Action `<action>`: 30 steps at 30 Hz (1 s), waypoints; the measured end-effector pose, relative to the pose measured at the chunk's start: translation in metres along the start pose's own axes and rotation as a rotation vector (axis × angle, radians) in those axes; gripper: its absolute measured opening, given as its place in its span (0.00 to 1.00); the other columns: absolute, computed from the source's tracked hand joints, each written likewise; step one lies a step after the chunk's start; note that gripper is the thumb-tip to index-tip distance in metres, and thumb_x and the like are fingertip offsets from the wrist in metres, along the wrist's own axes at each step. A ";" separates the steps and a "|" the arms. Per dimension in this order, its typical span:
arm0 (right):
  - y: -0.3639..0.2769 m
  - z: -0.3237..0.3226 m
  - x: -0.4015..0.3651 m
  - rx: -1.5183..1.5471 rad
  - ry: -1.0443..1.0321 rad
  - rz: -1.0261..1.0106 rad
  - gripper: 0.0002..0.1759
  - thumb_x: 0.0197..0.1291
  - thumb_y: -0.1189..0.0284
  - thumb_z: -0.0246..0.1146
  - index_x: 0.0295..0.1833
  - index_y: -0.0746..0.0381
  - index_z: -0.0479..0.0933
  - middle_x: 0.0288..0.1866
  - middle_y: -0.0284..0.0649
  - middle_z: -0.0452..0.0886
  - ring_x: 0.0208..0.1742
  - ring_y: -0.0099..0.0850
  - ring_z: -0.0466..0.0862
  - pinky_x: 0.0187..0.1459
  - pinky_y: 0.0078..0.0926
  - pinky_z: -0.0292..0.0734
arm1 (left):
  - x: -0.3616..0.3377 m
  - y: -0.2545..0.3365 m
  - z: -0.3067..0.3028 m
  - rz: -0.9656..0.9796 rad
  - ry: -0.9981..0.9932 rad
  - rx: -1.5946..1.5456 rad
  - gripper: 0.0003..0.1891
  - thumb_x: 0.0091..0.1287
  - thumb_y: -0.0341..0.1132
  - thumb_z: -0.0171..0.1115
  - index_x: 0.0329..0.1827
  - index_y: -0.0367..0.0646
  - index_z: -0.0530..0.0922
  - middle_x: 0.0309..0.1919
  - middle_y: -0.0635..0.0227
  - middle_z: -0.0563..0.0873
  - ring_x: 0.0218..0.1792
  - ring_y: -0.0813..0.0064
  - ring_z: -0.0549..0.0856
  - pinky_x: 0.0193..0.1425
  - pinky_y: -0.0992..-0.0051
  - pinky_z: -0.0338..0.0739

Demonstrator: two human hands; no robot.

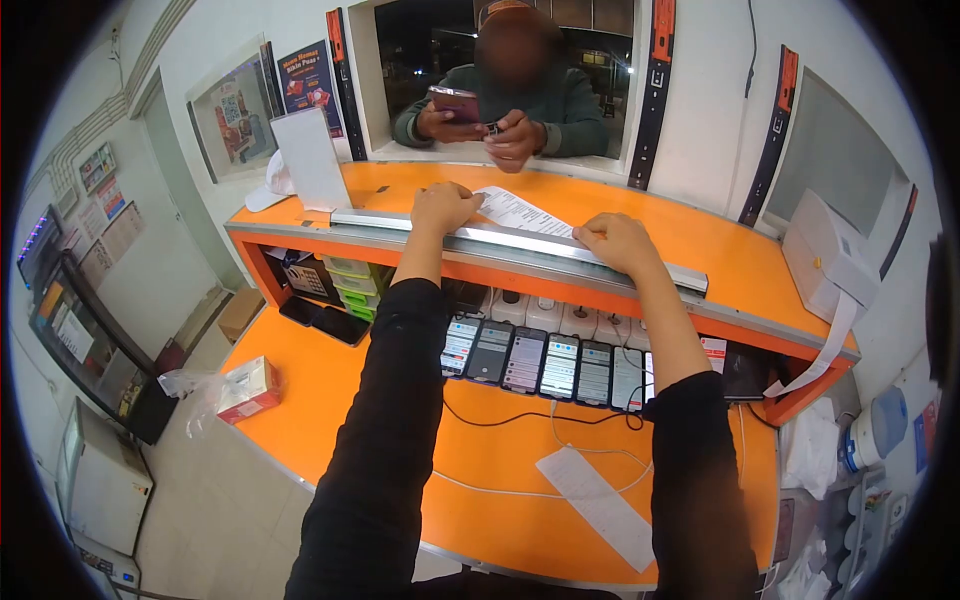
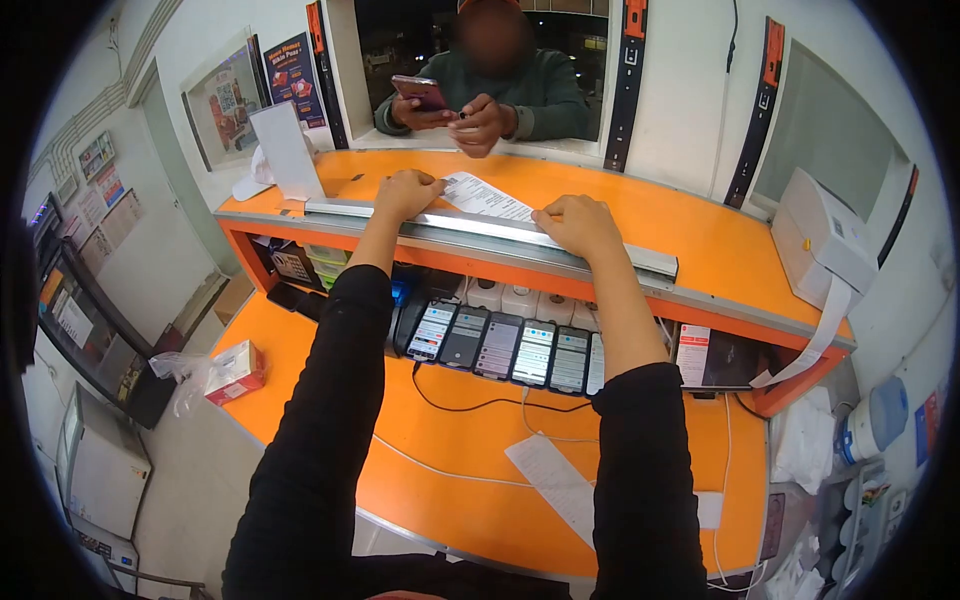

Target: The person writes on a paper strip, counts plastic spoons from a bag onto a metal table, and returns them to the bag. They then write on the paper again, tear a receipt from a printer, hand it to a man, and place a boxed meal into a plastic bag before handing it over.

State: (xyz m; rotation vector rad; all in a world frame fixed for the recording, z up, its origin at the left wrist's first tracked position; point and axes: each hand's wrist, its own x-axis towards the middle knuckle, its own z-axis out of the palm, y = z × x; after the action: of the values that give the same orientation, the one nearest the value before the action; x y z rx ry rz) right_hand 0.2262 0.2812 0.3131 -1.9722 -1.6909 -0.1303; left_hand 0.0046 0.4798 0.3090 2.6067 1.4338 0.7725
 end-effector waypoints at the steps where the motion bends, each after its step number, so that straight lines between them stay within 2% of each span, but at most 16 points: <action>1: 0.001 0.001 0.000 0.001 0.003 0.008 0.22 0.59 0.50 0.57 0.38 0.54 0.87 0.41 0.40 0.86 0.46 0.40 0.83 0.53 0.37 0.73 | 0.000 -0.001 0.002 0.010 0.016 -0.002 0.24 0.60 0.58 0.54 0.43 0.50 0.88 0.42 0.60 0.88 0.48 0.61 0.84 0.61 0.65 0.66; 6: 0.002 0.002 0.002 -0.007 0.001 0.006 0.22 0.59 0.50 0.57 0.37 0.54 0.87 0.41 0.39 0.86 0.47 0.39 0.83 0.53 0.36 0.73 | 0.001 -0.003 0.004 0.018 0.061 -0.008 0.24 0.60 0.58 0.54 0.41 0.49 0.88 0.39 0.60 0.88 0.45 0.60 0.85 0.60 0.65 0.67; 9: 0.008 0.009 0.004 0.012 0.022 -0.050 0.22 0.58 0.49 0.57 0.37 0.55 0.87 0.40 0.40 0.86 0.46 0.40 0.83 0.51 0.36 0.73 | 0.001 -0.001 0.000 -0.020 -0.016 0.000 0.24 0.60 0.58 0.55 0.46 0.51 0.87 0.44 0.61 0.88 0.51 0.61 0.83 0.62 0.66 0.66; 12: 0.008 0.001 0.014 0.003 0.007 -0.031 0.23 0.58 0.49 0.57 0.38 0.55 0.86 0.40 0.43 0.86 0.45 0.43 0.83 0.50 0.38 0.74 | -0.003 -0.001 0.004 0.034 0.116 0.002 0.26 0.62 0.59 0.53 0.43 0.48 0.87 0.38 0.60 0.88 0.49 0.58 0.84 0.58 0.61 0.72; 14: 0.014 0.015 -0.013 -0.012 -0.073 0.028 0.23 0.58 0.49 0.57 0.38 0.56 0.86 0.40 0.44 0.85 0.45 0.44 0.83 0.50 0.39 0.75 | 0.004 -0.001 -0.002 -0.002 -0.132 -0.065 0.25 0.62 0.59 0.52 0.44 0.50 0.86 0.41 0.60 0.88 0.50 0.57 0.84 0.57 0.60 0.74; 18: 0.008 0.006 0.007 0.010 0.004 -0.049 0.23 0.58 0.49 0.57 0.38 0.56 0.86 0.42 0.44 0.85 0.46 0.44 0.83 0.51 0.39 0.75 | 0.001 -0.004 0.003 0.057 0.095 -0.023 0.23 0.61 0.58 0.54 0.46 0.53 0.85 0.44 0.62 0.87 0.48 0.59 0.85 0.56 0.61 0.75; 19: 0.006 0.005 0.005 0.016 0.004 -0.038 0.23 0.58 0.49 0.57 0.38 0.55 0.86 0.42 0.44 0.85 0.46 0.44 0.83 0.51 0.39 0.75 | 0.002 -0.001 0.002 -0.011 0.059 -0.014 0.22 0.60 0.56 0.57 0.46 0.53 0.86 0.46 0.67 0.87 0.51 0.66 0.84 0.60 0.64 0.72; 23: 0.002 0.002 0.001 0.016 -0.010 0.002 0.23 0.59 0.49 0.56 0.37 0.55 0.87 0.42 0.42 0.86 0.48 0.42 0.83 0.54 0.39 0.73 | -0.004 0.003 -0.002 0.011 0.045 -0.028 0.21 0.59 0.56 0.57 0.47 0.55 0.85 0.46 0.67 0.87 0.51 0.66 0.84 0.61 0.66 0.69; 26: 0.003 0.001 0.003 -0.023 -0.053 -0.009 0.22 0.60 0.51 0.56 0.44 0.54 0.86 0.45 0.42 0.85 0.50 0.42 0.82 0.56 0.40 0.72 | -0.004 0.001 -0.002 0.011 0.054 -0.050 0.21 0.59 0.55 0.57 0.47 0.53 0.85 0.45 0.67 0.87 0.50 0.65 0.84 0.61 0.65 0.69; 28: 0.009 0.008 0.005 0.010 0.077 -0.055 0.21 0.61 0.52 0.56 0.50 0.54 0.83 0.47 0.42 0.84 0.51 0.41 0.82 0.56 0.40 0.71 | -0.001 -0.002 0.003 0.024 0.089 -0.064 0.21 0.60 0.54 0.57 0.47 0.52 0.85 0.42 0.66 0.88 0.49 0.62 0.84 0.59 0.63 0.70; 29: 0.009 0.010 0.004 0.026 0.142 -0.073 0.22 0.61 0.53 0.56 0.53 0.53 0.82 0.48 0.42 0.84 0.51 0.41 0.82 0.56 0.40 0.71 | 0.000 -0.004 0.008 0.074 0.216 -0.047 0.20 0.60 0.52 0.57 0.46 0.50 0.85 0.41 0.65 0.88 0.48 0.62 0.84 0.58 0.63 0.71; 30: 0.010 0.009 0.004 0.014 0.118 -0.062 0.21 0.61 0.54 0.57 0.54 0.53 0.80 0.49 0.43 0.84 0.52 0.41 0.82 0.56 0.38 0.72 | 0.000 -0.007 0.013 0.123 0.342 -0.034 0.19 0.60 0.51 0.58 0.45 0.49 0.85 0.40 0.65 0.88 0.47 0.62 0.84 0.56 0.63 0.72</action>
State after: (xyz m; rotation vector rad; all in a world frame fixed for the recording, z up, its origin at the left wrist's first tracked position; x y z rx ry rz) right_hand 0.2343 0.2885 0.3034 -1.8653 -1.6721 -0.2523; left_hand 0.0054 0.4862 0.2961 2.6519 1.3226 1.2996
